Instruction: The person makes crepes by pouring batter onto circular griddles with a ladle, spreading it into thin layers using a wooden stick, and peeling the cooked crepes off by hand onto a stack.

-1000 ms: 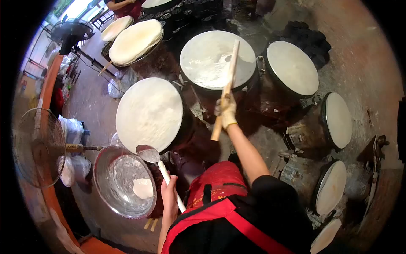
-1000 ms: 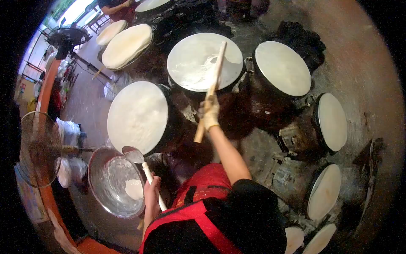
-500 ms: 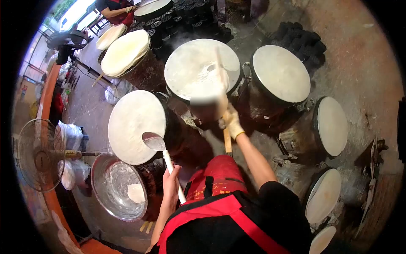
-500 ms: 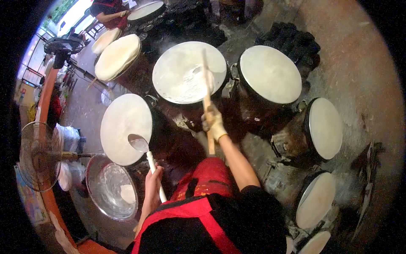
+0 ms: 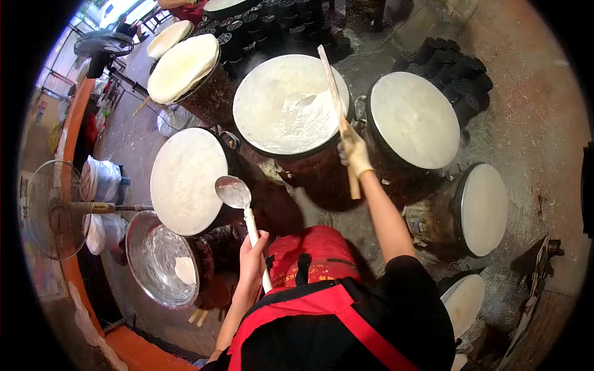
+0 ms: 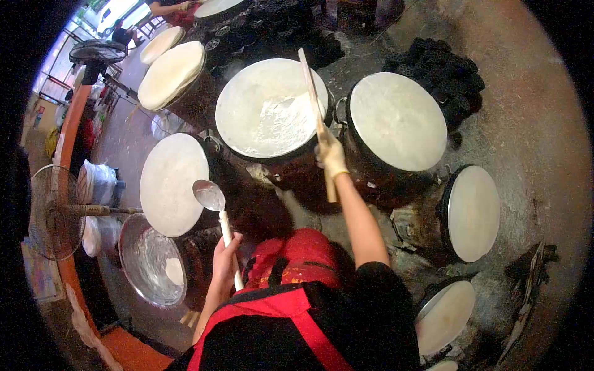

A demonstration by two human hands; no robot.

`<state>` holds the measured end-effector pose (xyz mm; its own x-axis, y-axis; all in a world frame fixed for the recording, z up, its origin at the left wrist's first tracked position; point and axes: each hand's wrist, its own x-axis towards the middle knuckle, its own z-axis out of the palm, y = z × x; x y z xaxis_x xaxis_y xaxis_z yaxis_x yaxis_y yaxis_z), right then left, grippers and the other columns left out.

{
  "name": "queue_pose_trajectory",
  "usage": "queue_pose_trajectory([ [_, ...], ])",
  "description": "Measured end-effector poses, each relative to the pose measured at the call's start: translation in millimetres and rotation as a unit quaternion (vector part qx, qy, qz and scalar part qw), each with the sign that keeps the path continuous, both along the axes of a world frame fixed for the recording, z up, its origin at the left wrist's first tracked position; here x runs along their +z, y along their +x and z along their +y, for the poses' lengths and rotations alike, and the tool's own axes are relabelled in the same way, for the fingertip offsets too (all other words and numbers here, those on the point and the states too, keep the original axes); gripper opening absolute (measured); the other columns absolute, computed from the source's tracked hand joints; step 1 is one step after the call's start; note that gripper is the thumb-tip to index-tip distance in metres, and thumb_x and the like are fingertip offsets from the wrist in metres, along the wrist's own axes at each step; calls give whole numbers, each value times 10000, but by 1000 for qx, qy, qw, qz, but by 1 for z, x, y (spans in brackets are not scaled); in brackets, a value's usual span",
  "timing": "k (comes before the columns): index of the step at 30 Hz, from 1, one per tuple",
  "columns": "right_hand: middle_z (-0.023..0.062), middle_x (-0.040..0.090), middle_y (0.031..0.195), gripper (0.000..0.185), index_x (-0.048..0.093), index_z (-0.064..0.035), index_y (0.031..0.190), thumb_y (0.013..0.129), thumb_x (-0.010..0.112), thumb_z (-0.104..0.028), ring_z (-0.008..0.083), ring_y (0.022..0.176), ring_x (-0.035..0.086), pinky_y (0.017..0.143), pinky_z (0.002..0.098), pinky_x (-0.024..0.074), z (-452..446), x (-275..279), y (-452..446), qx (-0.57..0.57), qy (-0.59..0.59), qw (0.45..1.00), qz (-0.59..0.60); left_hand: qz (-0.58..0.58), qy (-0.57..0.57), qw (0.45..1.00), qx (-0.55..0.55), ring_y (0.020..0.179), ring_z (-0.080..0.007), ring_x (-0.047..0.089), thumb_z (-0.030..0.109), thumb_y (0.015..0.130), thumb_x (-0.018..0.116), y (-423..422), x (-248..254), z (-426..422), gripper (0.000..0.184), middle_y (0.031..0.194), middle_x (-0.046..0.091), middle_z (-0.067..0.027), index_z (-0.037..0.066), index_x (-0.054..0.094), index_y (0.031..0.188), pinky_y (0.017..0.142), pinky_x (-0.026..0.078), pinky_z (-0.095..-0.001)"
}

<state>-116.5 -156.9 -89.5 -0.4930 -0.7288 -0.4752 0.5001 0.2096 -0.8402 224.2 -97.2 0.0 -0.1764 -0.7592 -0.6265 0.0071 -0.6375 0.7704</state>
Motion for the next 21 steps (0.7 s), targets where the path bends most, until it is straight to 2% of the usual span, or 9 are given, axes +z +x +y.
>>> queue_pose_trajectory([
  [1,1,478,608,324,501,-172,1266,952,426,-199,80,379,331,322,235,280,-12,13,12,-25,21,999,-18,-2,-6,1000,-7,654,-44,460,139,868,607,-1,1,-1,108,711,479,50,73,546,928,574,357,-195],
  [4,111,557,1154,334,511,-21,1235,957,397,-168,159,1025,517,921,268,451,-36,-34,37,-38,-134,988,-71,40,45,998,-4,528,-50,434,156,878,597,-2,15,-6,131,664,474,28,76,525,952,444,336,-195],
  [6,130,496,1279,341,493,-3,1248,957,385,-144,181,1185,459,1005,294,407,-8,-37,50,2,-169,982,80,37,44,998,-19,455,-51,397,169,882,593,9,19,-10,148,626,463,21,76,510,962,376,292,-189],
  [8,88,498,1304,399,468,32,1275,879,516,17,163,1188,462,1016,259,323,10,-31,59,-178,-241,936,-186,30,41,999,-20,382,-40,344,180,885,593,22,17,-14,162,582,446,20,70,499,958,316,240,-181],
  [9,103,467,1334,393,452,40,1283,899,503,-28,180,1215,443,1023,264,318,12,-23,83,-200,-202,948,146,19,33,999,-19,379,-43,348,180,886,590,25,20,-15,158,564,436,24,73,493,949,322,247,-182],
  [17,61,501,1280,422,442,37,1291,873,502,46,114,1105,492,948,236,398,-17,-45,122,-1,-141,975,174,95,70,993,12,477,-58,402,124,900,541,54,10,-29,101,661,473,-2,66,464,933,392,312,-194],
  [18,63,504,1276,433,437,37,1294,867,503,60,122,1090,504,953,241,397,-5,-52,115,-32,-140,953,269,88,70,994,14,491,-61,407,120,900,538,58,9,-31,99,675,474,-5,64,463,932,400,316,-194],
  [19,60,495,1287,443,433,30,1301,865,503,59,130,1111,496,961,240,390,-1,-72,109,-193,-272,942,-32,84,69,994,17,506,-64,412,116,900,536,60,8,-33,96,689,475,-9,63,462,931,407,321,-195],
  [21,87,551,1233,340,498,-12,1252,921,482,-89,171,1084,540,954,255,421,9,-91,129,-302,-226,924,65,82,68,994,14,531,-69,417,111,901,532,67,4,-35,94,714,474,-14,60,461,934,416,327,-194],
])
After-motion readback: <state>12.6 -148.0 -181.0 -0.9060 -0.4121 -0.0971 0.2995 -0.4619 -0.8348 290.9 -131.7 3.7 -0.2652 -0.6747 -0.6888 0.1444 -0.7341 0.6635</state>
